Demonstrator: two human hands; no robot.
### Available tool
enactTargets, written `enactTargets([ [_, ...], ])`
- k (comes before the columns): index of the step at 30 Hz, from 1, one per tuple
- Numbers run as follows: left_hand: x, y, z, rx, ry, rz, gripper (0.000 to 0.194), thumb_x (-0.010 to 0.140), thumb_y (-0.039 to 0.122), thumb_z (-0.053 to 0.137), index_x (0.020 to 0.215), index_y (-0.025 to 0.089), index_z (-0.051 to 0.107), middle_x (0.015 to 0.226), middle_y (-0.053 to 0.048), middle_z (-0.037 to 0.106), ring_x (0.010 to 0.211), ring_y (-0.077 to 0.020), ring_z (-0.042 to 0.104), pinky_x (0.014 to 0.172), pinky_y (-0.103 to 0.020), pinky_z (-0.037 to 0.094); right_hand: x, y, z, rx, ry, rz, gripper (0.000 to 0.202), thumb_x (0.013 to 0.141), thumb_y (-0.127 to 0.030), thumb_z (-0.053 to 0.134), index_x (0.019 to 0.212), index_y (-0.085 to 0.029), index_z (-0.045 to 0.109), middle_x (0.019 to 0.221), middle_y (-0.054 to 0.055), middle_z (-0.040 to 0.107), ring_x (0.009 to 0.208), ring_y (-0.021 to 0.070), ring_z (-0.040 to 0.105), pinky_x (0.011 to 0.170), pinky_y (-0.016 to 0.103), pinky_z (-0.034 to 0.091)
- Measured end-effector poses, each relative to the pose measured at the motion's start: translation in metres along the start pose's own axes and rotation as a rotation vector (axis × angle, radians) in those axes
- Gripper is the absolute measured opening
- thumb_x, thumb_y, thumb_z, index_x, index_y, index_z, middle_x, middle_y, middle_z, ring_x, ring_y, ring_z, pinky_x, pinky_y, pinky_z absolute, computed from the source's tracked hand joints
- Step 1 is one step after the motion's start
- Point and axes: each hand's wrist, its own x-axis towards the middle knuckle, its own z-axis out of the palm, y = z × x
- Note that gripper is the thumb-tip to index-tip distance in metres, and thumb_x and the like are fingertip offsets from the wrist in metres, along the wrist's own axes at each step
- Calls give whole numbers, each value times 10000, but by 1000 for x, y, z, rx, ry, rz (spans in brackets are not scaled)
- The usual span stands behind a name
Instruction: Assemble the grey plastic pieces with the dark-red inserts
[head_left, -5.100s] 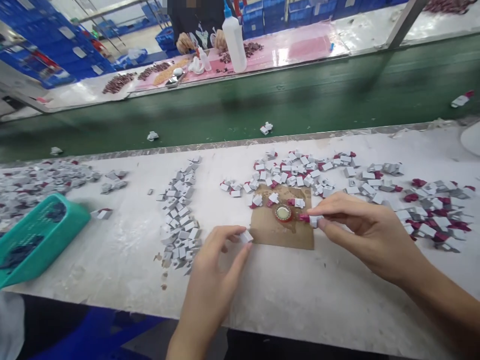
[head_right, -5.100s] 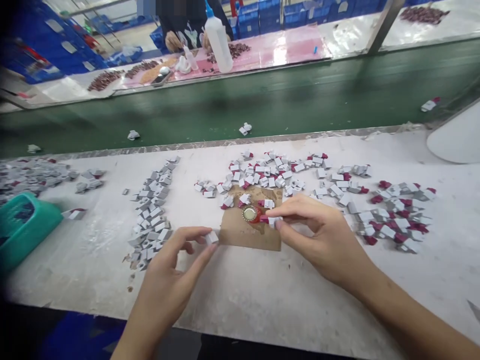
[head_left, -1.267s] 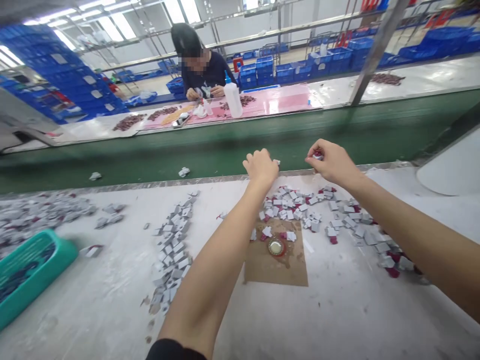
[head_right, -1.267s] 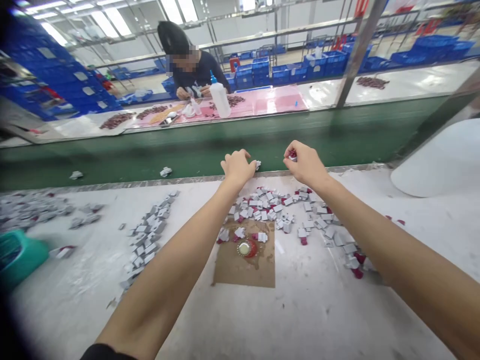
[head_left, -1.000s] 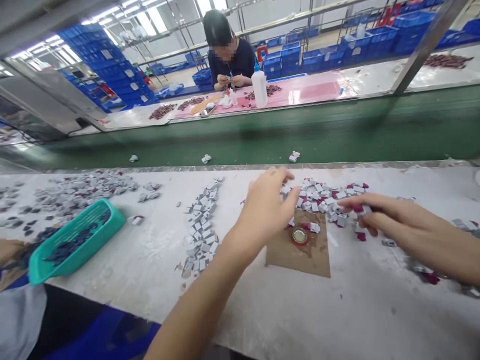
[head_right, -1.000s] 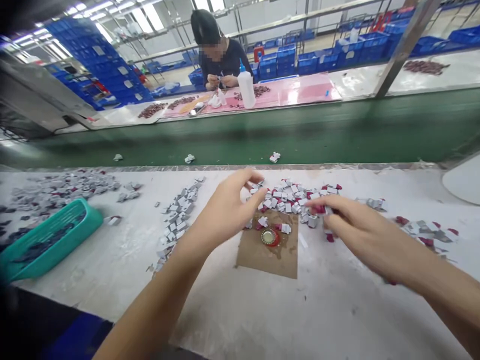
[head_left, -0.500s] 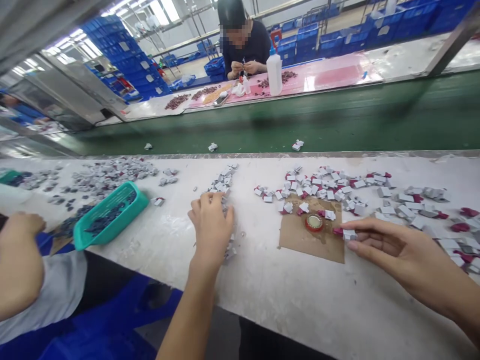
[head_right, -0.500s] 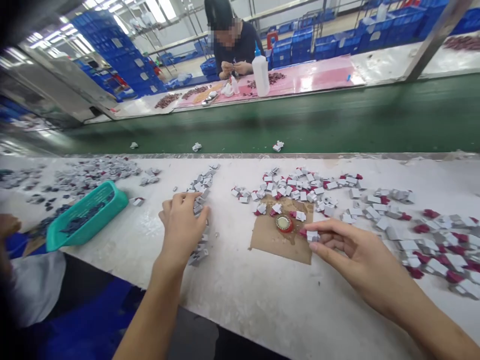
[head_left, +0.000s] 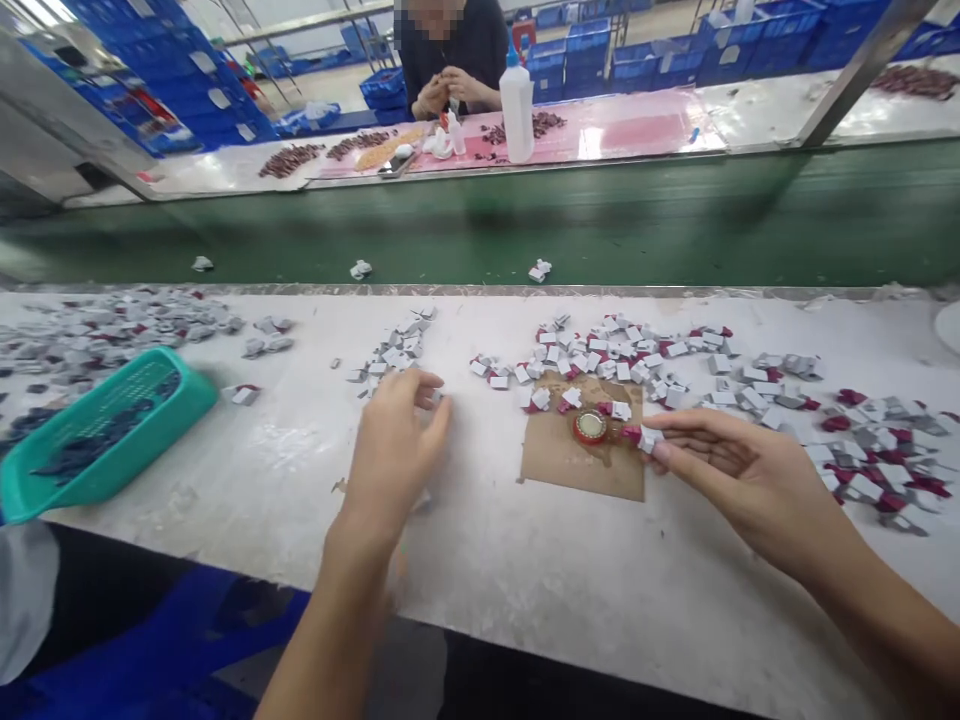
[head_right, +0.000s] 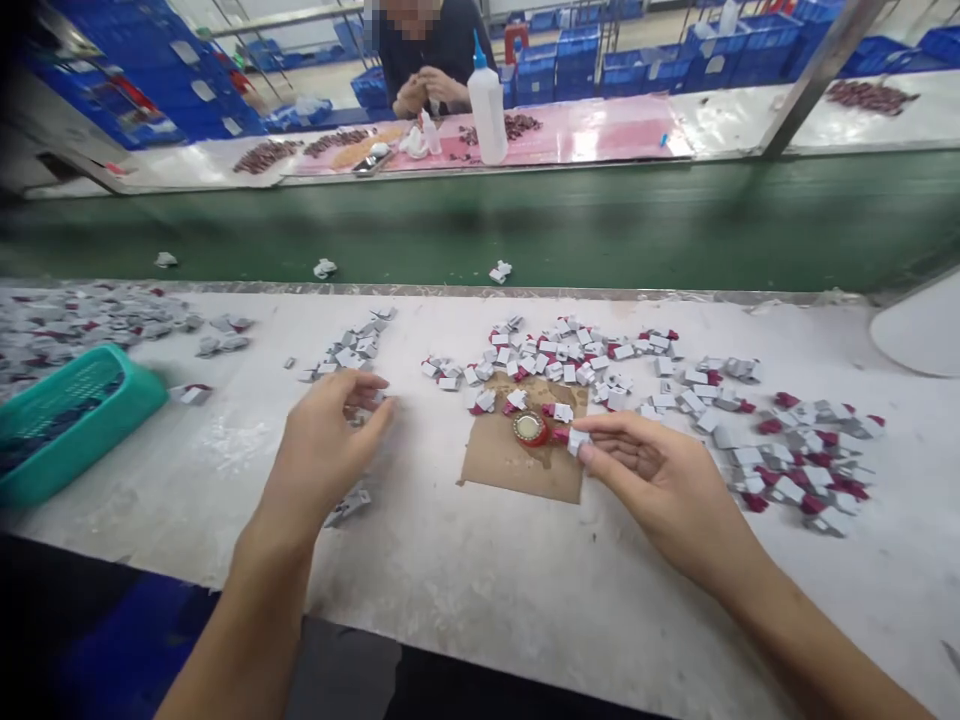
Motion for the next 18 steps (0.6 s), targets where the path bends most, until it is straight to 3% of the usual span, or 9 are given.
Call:
enactTargets([
  [4, -33, 23, 13, -258, -209, 147, 156, 1019, 328, 663, 1028, 283, 812, 1038, -60, 782, 876, -251, 763, 872, -418, 665, 6, -14, 10, 36, 14, -9, 288, 949, -540, 926, 1106, -300, 950, 992, 96, 925, 846, 325, 905, 828, 490, 811],
  [7, -51, 33, 24, -325, -245, 161, 211, 1013, 279, 629, 1040, 284, 838, 1014, -57, 775, 794, -225, 740, 798, -398, 674, 9, -16, 20, 84, 11, -13, 253, 952, -473, 914, 1114, -280, 945, 1024, 91, 930, 860, 312, 910, 882, 509, 810],
  [12, -54, 28, 28, -364, -271, 153, 304, 973, 208, 614, 1160, 297, 836, 1064, -55, 797, 822, -224, 746, 785, -384, 669, 10, -11, 27, 94, 13, -23, 269, 973, -453, 890, 1154, -262, 949, 1047, 96, 929, 857, 305, 908, 882, 520, 807],
  [18, -51, 23, 23, -407, -286, 135, 184, 1016, 321, 666, 1088, 308, 835, 1078, -49, 831, 864, -244, 768, 811, -399, 672, 10, -14, 27, 72, 16, -52, 228, 994, -403, 866, 1158, -269, 951, 1067, 85, 924, 873, 287, 901, 900, 507, 802],
])
